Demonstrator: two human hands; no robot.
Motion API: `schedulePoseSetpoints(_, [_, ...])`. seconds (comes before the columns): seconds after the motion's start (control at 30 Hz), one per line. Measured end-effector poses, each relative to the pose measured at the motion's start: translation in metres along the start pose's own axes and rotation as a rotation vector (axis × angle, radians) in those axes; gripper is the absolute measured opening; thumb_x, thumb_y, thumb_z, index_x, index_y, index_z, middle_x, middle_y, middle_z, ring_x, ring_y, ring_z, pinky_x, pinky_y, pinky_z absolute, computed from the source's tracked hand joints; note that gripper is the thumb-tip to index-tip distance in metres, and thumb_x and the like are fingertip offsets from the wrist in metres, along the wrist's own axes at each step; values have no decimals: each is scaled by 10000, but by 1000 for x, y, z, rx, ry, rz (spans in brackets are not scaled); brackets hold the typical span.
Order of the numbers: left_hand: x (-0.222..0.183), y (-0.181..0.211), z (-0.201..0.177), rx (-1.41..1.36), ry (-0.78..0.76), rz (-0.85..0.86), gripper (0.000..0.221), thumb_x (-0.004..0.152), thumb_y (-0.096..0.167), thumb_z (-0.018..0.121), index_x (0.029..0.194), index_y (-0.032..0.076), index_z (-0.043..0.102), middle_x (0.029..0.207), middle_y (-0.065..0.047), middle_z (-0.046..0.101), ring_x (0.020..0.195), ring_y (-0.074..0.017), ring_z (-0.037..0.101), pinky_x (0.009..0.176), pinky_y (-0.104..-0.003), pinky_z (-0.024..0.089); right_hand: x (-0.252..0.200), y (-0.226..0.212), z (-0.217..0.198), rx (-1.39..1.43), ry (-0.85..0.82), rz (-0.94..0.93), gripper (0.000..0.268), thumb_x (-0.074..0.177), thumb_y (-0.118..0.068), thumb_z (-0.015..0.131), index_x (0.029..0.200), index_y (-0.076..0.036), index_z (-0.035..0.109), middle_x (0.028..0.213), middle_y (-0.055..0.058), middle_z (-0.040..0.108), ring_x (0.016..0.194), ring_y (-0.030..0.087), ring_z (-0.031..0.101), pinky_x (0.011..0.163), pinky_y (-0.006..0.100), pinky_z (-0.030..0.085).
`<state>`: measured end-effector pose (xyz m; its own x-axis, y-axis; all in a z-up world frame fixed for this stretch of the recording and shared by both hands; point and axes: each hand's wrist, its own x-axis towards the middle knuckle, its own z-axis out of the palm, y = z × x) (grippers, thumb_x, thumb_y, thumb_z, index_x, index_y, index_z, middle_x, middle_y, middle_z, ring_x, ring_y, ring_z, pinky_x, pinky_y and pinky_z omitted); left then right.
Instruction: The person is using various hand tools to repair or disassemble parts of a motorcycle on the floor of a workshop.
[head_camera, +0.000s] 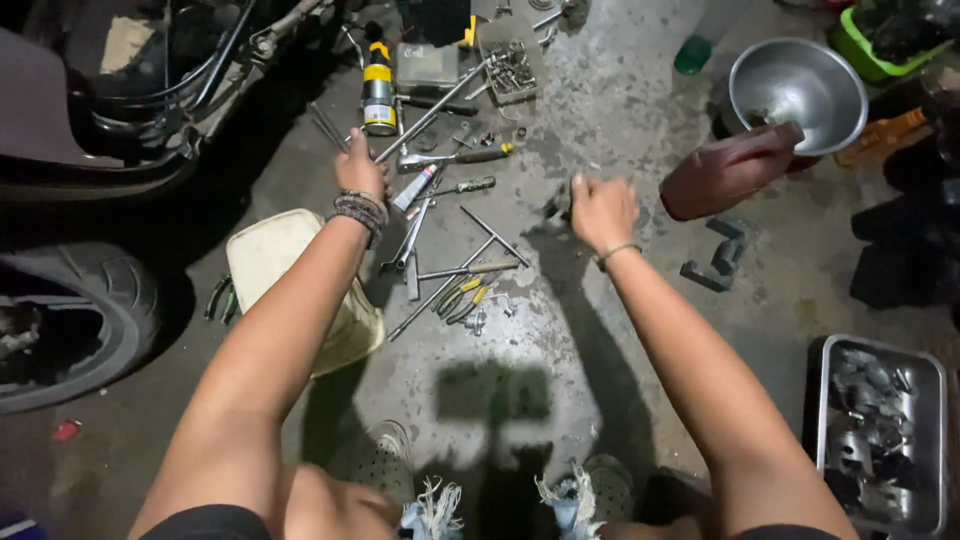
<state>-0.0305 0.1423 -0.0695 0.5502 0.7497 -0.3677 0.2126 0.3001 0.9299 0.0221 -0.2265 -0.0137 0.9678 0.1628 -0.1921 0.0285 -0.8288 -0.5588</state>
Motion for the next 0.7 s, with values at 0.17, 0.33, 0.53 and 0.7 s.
schedulePoseSetpoints(0.17, [-65, 20, 35, -146, -111, 0, 494, 1003, 576, 471, 912, 90, 469, 622, -61, 462, 452, -155, 440, 414, -290, 345, -4, -32, -25, 432, 228, -103, 472, 1132, -323, 430, 1255, 53, 690, 1193, 279, 691, 1238, 484, 576, 1018, 621, 441])
schedulePoseSetpoints(0.33, [-135, 32, 69, -280, -287, 43, 420, 1061, 489, 408, 847, 132, 460, 584, -68, 408, 402, -132, 349, 383, -252, 306, 1, -52, -9, 802, 413, -235, 386, 1079, -291, 569, 993, 48, 732, 980, 206, 736, 1012, 189, 605, 937, 446, 487])
schedulePoseSetpoints(0.53, [-194, 55, 87, -323, -358, 158, 425, 1094, 418, 386, 876, 65, 473, 661, -102, 440, 481, -142, 387, 479, -280, 335, -55, -103, -8, 1293, 117, -308, 383, 1072, -120, 532, 1350, 143, 565, 1379, 290, 587, 1294, 304, 501, 1160, 501, 411])
schedulePoseSetpoints(0.7, [-183, 35, 106, -224, -298, 387, 456, 1059, 495, 469, 807, 116, 507, 614, -103, 509, 467, -185, 528, 431, -278, 453, -67, -117, -6, 1233, -68, -343, 167, 1080, -130, 531, 1106, -20, 654, 904, 59, 685, 799, 144, 646, 721, 310, 560])
